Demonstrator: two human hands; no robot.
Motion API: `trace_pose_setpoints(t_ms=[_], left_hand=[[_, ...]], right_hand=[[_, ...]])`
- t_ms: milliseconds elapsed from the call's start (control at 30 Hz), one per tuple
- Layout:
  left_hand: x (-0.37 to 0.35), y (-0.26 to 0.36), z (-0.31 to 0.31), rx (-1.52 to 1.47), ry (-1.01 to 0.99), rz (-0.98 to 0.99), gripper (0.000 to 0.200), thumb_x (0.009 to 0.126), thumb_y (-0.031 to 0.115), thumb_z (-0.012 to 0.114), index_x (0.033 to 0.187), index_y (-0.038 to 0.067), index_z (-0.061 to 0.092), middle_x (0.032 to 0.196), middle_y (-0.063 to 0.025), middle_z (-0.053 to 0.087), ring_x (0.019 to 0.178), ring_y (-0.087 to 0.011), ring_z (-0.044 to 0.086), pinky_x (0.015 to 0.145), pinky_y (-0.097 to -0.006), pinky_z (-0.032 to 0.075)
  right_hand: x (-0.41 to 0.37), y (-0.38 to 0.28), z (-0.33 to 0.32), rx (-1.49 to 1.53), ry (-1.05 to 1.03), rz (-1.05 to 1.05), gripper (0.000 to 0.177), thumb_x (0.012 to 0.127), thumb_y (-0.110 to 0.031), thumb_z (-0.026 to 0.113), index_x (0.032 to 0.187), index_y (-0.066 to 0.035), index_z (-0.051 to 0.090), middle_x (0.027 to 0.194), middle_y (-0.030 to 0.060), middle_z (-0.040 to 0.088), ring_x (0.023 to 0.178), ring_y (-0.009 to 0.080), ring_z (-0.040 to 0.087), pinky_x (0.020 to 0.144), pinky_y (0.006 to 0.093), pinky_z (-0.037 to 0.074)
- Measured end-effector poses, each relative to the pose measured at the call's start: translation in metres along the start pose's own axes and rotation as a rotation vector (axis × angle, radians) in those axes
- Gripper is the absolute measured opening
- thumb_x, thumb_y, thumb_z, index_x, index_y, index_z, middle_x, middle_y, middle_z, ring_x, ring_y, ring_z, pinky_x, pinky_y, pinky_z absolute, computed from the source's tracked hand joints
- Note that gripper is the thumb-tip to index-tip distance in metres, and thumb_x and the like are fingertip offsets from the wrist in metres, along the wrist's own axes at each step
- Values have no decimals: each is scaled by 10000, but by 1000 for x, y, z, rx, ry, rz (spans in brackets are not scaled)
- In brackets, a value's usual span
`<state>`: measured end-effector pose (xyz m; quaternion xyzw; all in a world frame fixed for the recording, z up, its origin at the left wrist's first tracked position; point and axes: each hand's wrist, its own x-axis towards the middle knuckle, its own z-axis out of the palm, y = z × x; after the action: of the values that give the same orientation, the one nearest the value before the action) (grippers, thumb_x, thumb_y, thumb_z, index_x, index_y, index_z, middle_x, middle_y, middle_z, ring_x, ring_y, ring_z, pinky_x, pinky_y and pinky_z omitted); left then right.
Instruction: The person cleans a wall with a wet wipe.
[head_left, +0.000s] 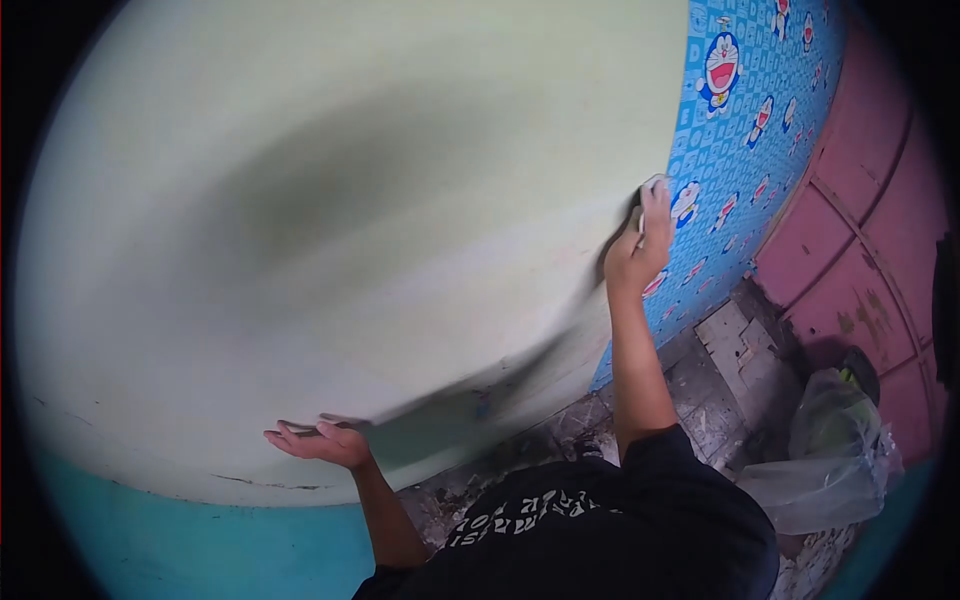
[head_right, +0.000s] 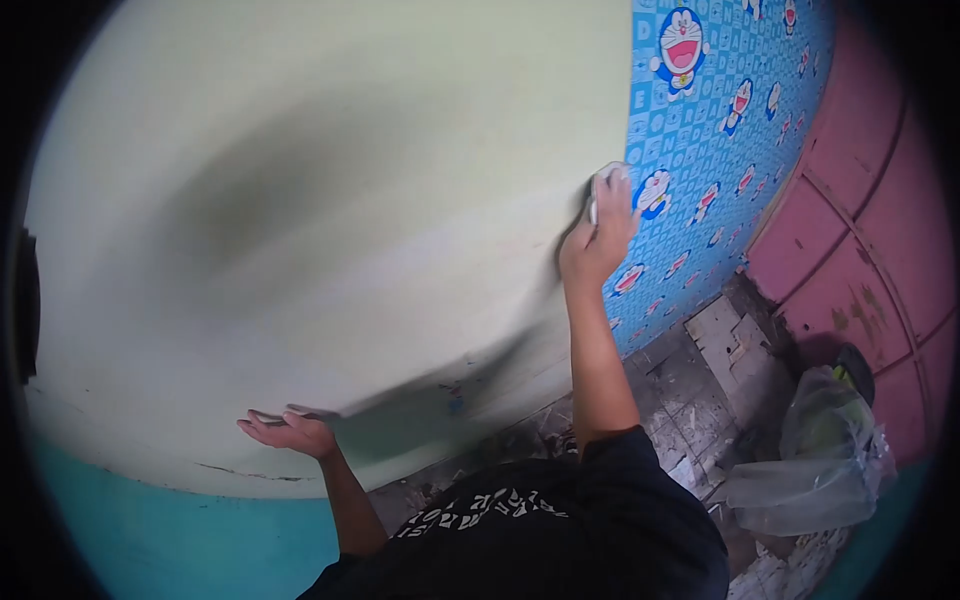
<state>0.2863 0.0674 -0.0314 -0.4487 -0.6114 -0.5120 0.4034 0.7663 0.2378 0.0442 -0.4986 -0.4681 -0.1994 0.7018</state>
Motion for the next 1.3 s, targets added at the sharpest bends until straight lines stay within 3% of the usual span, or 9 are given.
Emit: trace_pose_setpoints(t_ms=[33, 200, 400, 633, 800, 900, 1000, 1133, 1300], left_hand=[[-6, 13, -4, 9, -25, -37, 677, 1089, 364, 440, 1564, -90, 275, 1656, -380, 181, 1551, -534, 197, 1234, -619, 252], [-6, 112, 4, -143, -3, 18, 741, 1066, 367, 542, 1559, -100, 248, 1660, -352, 133, 1532, -508, 234, 1229, -637, 226], [1, 185, 5, -140, -51, -2, 846, 1020, 294, 645, 1594, -75, 144, 1670, -334, 93, 1513, -492, 258, 1218, -630, 255], [-5, 231, 13, -105, -83, -75, 759, 996, 246, 659, 1563, -80, 275, 1673, -308, 153, 1517, -478, 256, 1237, -615, 202], [7, 246, 16, -113, -75, -69, 736, 993, 254, 662, 1552, -72, 310, 1666, -300, 191, 1541, -461, 216, 1245, -604, 195], [5, 254, 21, -116, -97, -99, 728, 993, 254, 664, 1548, -68, 319, 1667, -293, 195, 1548, -455, 209, 1248, -598, 197], [6, 265, 29, -152, -101, -93, 728, 989, 250, 667, 1546, -64, 322, 1668, -289, 190, 1552, -452, 203, 1250, -593, 196], [7, 275, 39, -208, -103, -82, 719, 983, 246, 670, 1540, -65, 338, 1672, -291, 169, 1558, -451, 194, 1253, -592, 190], [4, 282, 48, -192, -88, -107, 697, 980, 253, 671, 1519, -75, 376, 1678, -296, 141, 1565, -460, 175, 1257, -602, 173]], right_hand=[[11, 11, -7, -1, 24, 84, 468, 975, -191, 481, 1383, -95, 688, 1563, 180, 559, 1502, 417, 453, 1239, 665, 194], [-23, -26, -7, 92, -354, -455, 410, 926, -223, 550, 1302, -211, 712, 1513, 123, 614, 1477, 479, 458, 1206, 757, 162], [31, 48, -9, 134, -81, -110, 416, 928, -142, 566, 1304, -227, 721, 1498, 132, 622, 1491, 451, 450, 1191, 771, 142], [26, 38, -16, 172, -368, -553, 436, 877, -211, 622, 1299, -221, 731, 1525, 129, 604, 1526, 456, 396, 1190, 773, 131], [87, 78, -16, 123, -145, -327, 497, 835, -82, 593, 1294, -205, 737, 1520, 112, 611, 1474, 495, 447, 1185, 759, 161], [65, 75, -31, 128, -510, -674, 460, 867, -85, 612, 1282, -236, 743, 1506, 67, 626, 1460, 453, 485, 1177, 753, 184], [83, 90, -29, 103, -439, -905, 425, 890, -117, 631, 1275, -259, 744, 1488, 29, 639, 1467, 401, 496, 1175, 753, 192], [153, 88, -31, 134, -260, -619, 373, 952, -177, 617, 1303, -244, 725, 1518, 26, 626, 1477, 378, 492, 1183, 734, 200], [119, 106, -47, 126, -515, -1004, 361, 963, -146, 586, 1291, -204, 724, 1510, 72, 628, 1474, 411, 483, 1190, 712, 213]])
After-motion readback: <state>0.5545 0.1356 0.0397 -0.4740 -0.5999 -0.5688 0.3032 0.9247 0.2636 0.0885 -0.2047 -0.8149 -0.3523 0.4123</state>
